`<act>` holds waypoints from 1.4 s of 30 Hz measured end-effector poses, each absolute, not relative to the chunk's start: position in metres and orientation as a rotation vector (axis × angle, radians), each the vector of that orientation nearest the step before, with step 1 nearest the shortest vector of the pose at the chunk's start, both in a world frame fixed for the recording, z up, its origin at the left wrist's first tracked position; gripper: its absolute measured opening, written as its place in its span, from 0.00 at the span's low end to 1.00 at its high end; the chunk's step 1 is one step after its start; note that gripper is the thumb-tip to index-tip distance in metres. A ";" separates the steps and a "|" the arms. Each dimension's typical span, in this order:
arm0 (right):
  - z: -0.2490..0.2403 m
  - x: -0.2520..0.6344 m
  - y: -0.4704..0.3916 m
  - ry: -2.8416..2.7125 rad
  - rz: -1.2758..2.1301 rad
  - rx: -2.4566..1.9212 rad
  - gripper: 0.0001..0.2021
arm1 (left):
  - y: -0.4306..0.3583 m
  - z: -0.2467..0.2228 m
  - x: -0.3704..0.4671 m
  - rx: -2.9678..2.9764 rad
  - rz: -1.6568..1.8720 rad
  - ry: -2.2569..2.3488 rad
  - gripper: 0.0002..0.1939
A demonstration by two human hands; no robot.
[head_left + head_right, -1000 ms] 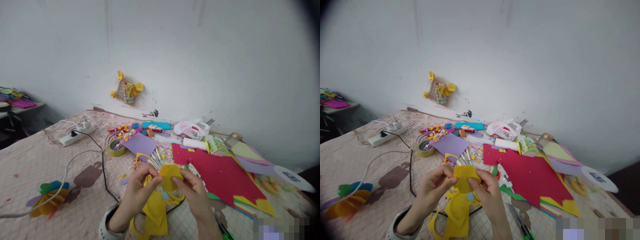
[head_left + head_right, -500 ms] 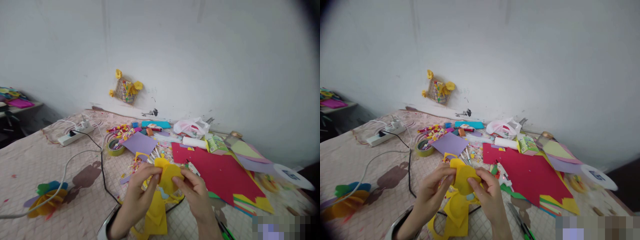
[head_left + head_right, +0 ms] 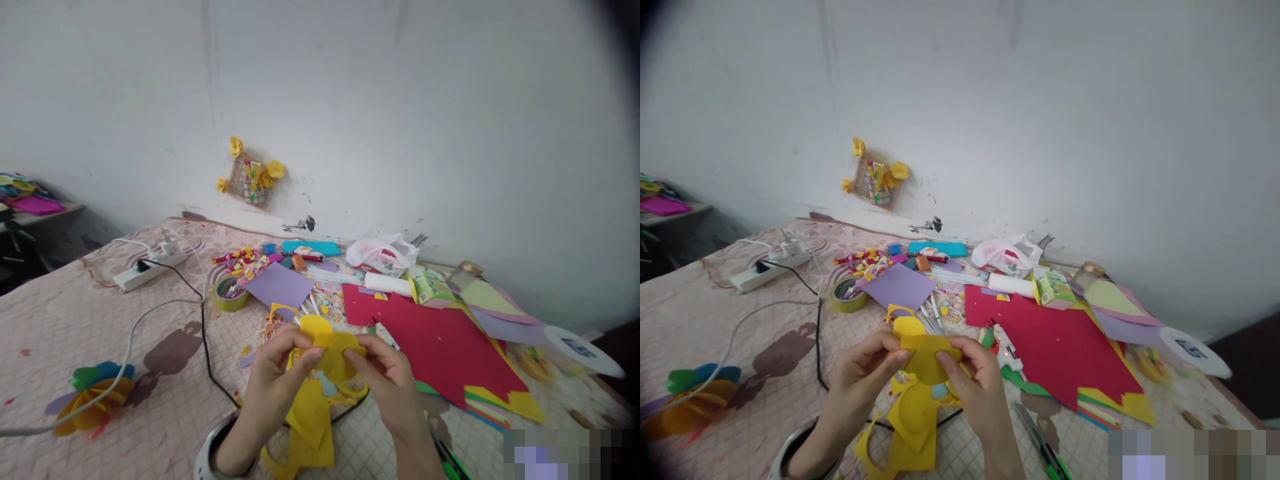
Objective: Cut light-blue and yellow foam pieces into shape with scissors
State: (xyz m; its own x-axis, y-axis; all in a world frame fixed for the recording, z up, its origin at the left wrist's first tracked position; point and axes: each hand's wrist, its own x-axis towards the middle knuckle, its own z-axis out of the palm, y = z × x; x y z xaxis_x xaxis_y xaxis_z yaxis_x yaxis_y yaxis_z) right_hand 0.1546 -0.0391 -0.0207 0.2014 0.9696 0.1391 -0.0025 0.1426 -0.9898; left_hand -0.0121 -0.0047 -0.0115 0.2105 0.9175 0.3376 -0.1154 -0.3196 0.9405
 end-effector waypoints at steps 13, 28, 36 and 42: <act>-0.015 0.157 -0.044 -1.275 0.813 -1.112 0.02 | -0.011 -0.012 -0.014 1.827 1.357 0.798 0.08; -0.015 0.158 -0.048 -1.261 0.829 -1.134 0.03 | -0.010 -0.017 -0.018 1.709 1.432 0.829 0.07; -0.012 0.159 -0.051 -1.372 0.760 -1.148 0.03 | -0.013 -0.004 -0.016 1.963 1.337 0.793 0.09; -0.011 0.153 -0.051 -1.416 0.742 -1.224 0.03 | -0.017 -0.002 -0.015 1.970 1.363 0.816 0.06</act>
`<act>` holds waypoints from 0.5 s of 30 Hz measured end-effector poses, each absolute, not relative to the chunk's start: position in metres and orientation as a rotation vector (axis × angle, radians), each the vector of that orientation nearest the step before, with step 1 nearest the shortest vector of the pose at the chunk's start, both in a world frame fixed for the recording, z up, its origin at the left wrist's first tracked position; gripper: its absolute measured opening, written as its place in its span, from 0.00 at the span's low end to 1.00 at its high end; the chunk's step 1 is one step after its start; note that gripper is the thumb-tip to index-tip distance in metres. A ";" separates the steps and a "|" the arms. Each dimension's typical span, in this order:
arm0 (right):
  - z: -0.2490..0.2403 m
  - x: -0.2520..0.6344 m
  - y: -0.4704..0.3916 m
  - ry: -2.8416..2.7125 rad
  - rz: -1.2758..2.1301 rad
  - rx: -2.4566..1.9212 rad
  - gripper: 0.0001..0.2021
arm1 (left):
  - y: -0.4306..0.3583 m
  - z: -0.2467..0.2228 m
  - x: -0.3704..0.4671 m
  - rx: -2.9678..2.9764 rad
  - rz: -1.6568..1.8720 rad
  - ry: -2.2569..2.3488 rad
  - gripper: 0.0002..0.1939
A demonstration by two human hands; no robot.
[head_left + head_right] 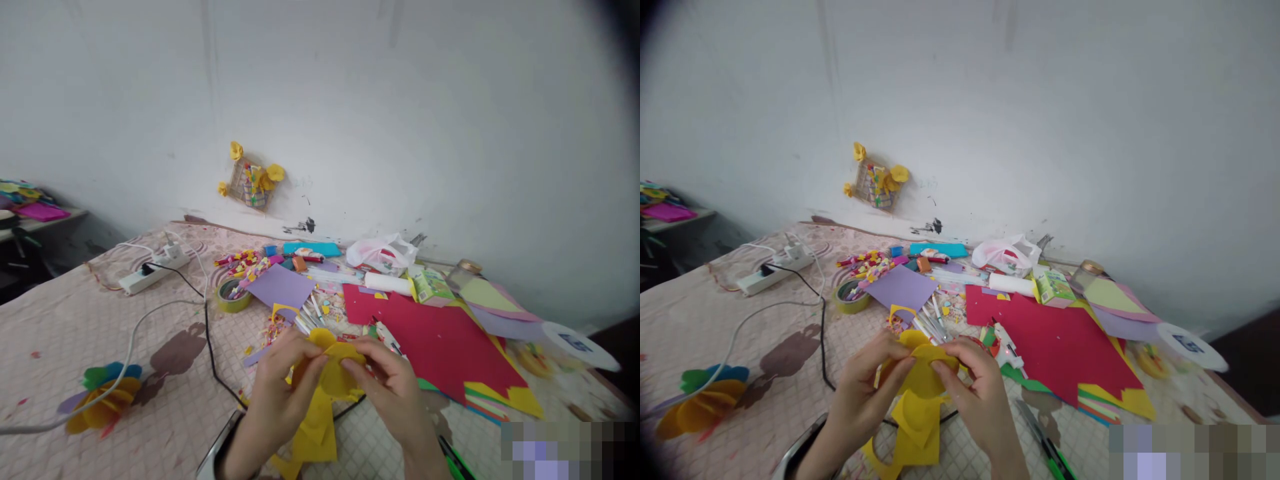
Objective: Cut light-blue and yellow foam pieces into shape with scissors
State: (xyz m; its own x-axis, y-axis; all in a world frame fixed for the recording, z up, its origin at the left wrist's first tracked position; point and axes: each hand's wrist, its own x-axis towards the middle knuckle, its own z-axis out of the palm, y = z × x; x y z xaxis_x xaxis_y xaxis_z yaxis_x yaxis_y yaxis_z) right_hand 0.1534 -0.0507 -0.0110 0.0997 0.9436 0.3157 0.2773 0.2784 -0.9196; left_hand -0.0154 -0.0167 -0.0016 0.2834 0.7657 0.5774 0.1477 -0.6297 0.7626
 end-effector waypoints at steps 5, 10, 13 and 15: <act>-0.011 0.156 -0.049 -1.341 0.789 -1.249 0.03 | -0.015 -0.007 -0.017 1.865 1.402 0.829 0.05; -0.012 0.161 -0.052 -1.265 0.764 -1.236 0.03 | -0.011 -0.014 -0.018 1.800 1.492 0.902 0.14; -0.011 0.160 -0.052 -1.297 0.770 -1.209 0.02 | -0.012 -0.011 -0.018 1.941 1.409 0.853 0.17; -0.010 0.159 -0.052 -1.330 0.753 -1.197 0.02 | -0.014 -0.006 -0.017 2.021 1.298 0.801 0.13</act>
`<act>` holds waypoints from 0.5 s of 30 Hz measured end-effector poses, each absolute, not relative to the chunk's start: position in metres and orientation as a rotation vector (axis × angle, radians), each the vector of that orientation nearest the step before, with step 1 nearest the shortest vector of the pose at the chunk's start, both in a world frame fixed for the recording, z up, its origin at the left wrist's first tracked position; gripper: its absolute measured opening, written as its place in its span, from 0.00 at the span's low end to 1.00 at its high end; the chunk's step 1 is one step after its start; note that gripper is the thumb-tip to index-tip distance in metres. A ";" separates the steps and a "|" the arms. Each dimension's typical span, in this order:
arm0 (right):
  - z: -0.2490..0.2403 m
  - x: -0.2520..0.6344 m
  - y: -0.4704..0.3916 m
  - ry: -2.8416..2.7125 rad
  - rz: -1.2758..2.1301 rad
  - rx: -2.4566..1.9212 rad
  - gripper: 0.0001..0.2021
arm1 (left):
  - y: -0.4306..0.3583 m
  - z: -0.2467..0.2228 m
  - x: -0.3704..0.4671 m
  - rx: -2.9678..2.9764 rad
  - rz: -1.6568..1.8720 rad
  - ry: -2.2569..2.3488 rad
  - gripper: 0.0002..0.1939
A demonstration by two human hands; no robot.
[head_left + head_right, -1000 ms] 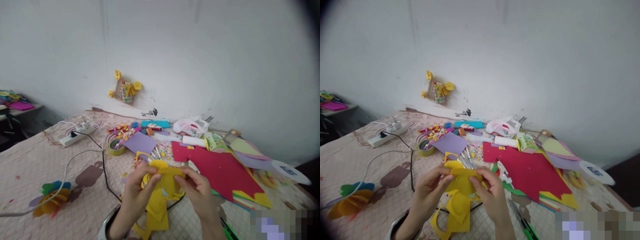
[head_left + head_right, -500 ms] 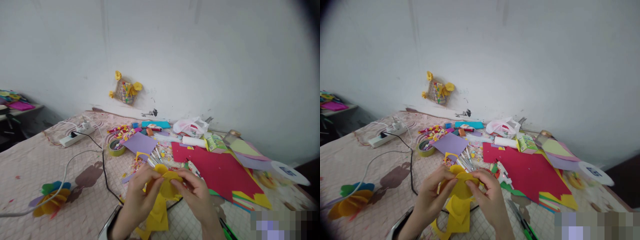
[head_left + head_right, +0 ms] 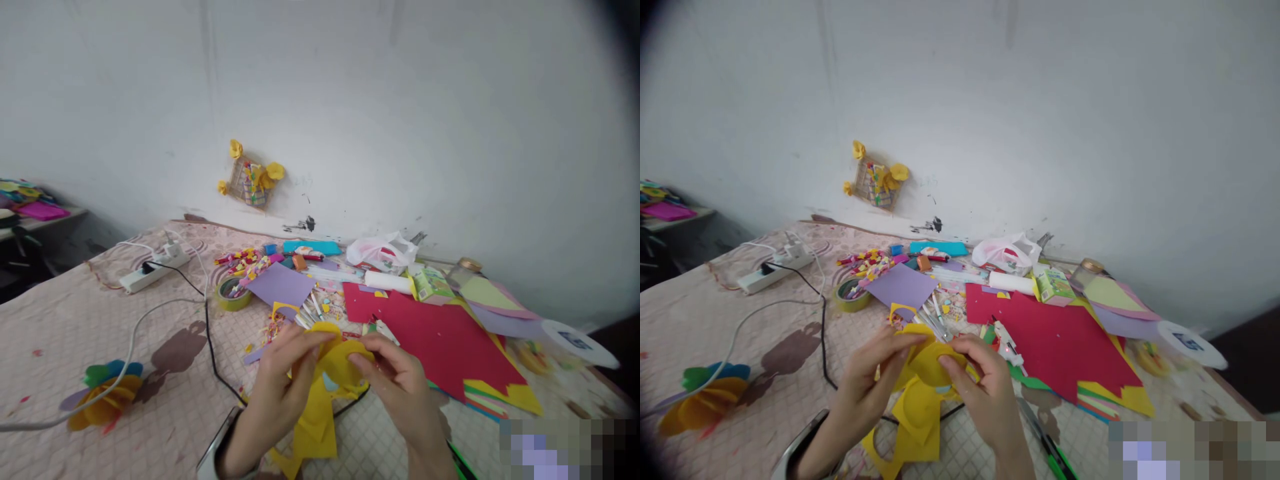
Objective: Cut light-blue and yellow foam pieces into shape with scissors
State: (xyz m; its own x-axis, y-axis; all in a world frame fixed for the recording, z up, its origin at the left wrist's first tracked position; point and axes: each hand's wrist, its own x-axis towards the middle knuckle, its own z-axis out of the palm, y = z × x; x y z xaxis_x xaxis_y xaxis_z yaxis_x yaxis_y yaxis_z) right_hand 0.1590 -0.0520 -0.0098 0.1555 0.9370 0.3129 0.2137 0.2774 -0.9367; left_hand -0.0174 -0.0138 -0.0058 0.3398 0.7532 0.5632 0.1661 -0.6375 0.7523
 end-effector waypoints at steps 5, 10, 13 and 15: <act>-0.010 0.158 -0.051 -1.365 0.714 -1.226 0.03 | -0.017 -0.002 -0.015 2.001 1.315 0.858 0.07; -0.011 0.159 -0.052 -1.212 0.819 -1.267 0.08 | -0.014 -0.009 -0.015 1.910 1.464 0.959 0.08; -0.011 0.157 -0.053 -1.173 0.811 -1.243 0.10 | -0.014 -0.009 -0.015 1.954 1.407 0.922 0.13; -0.012 0.156 -0.054 -1.189 0.825 -1.220 0.10 | -0.015 -0.008 -0.014 2.017 1.296 0.884 0.09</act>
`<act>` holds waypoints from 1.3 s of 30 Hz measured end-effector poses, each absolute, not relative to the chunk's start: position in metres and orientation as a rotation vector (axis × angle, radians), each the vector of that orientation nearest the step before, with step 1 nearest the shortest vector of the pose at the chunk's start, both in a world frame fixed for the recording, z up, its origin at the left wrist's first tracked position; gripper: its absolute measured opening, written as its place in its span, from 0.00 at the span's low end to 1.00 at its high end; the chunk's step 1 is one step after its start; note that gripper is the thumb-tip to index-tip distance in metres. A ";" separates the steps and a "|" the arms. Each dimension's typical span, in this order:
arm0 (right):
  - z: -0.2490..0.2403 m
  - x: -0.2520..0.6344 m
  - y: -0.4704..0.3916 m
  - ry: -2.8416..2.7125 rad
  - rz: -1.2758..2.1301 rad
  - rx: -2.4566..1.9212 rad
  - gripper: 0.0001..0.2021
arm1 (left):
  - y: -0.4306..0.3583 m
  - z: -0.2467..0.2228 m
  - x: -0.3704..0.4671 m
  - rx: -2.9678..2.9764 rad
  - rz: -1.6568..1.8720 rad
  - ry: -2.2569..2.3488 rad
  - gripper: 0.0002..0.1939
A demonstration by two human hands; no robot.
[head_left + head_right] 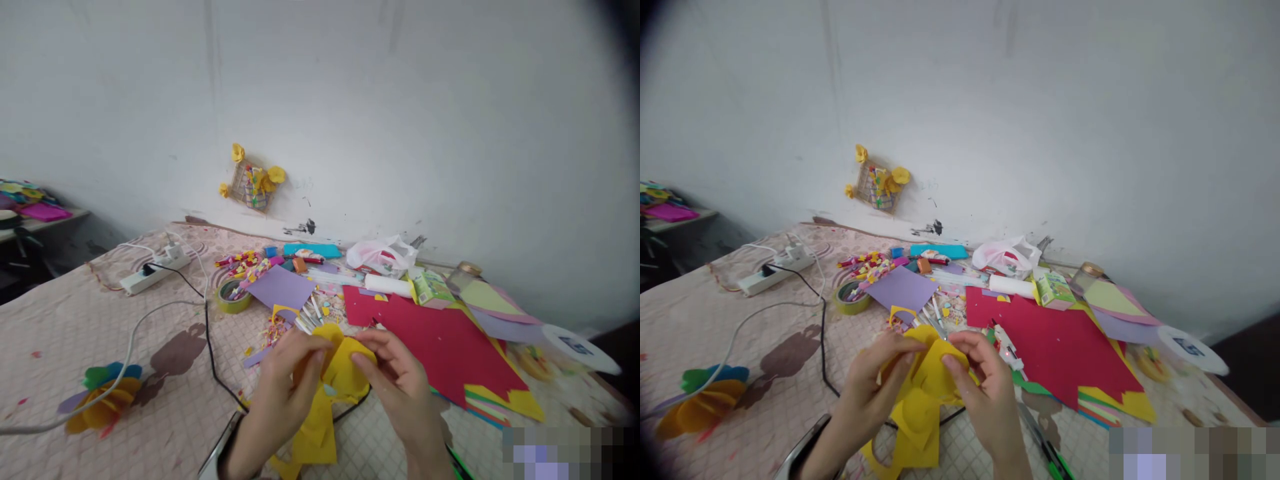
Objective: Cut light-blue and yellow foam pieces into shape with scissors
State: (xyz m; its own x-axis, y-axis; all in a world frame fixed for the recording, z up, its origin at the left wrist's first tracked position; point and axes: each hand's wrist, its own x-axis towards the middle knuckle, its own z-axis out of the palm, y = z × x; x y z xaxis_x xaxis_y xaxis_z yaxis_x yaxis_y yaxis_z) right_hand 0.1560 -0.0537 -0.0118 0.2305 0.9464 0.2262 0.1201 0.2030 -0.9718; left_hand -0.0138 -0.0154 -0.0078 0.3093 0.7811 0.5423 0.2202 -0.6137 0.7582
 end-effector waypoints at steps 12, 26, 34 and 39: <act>-0.009 0.156 -0.055 -1.158 0.672 -1.226 0.04 | -0.012 -0.008 -0.014 1.956 1.286 1.004 0.06; -0.027 0.147 -0.033 -1.180 0.679 -1.267 0.09 | 0.077 -0.053 -0.087 1.972 1.055 1.736 0.19; -0.031 0.153 -0.038 -1.844 0.629 -1.463 0.06 | 0.091 -0.091 -0.133 1.881 0.756 2.085 0.23; -0.066 0.143 -0.074 -2.150 0.589 -1.491 0.12 | 0.087 -0.068 -0.112 1.966 0.943 2.006 0.23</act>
State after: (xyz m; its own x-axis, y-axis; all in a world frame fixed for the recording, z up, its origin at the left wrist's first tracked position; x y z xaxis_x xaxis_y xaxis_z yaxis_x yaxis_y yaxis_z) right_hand 0.1430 -0.0739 -0.0664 -0.3100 0.9427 0.1237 0.7478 0.3221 -0.5806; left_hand -0.1118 0.0875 -0.0677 -0.1106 0.9480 0.2985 0.8347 -0.0745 0.5457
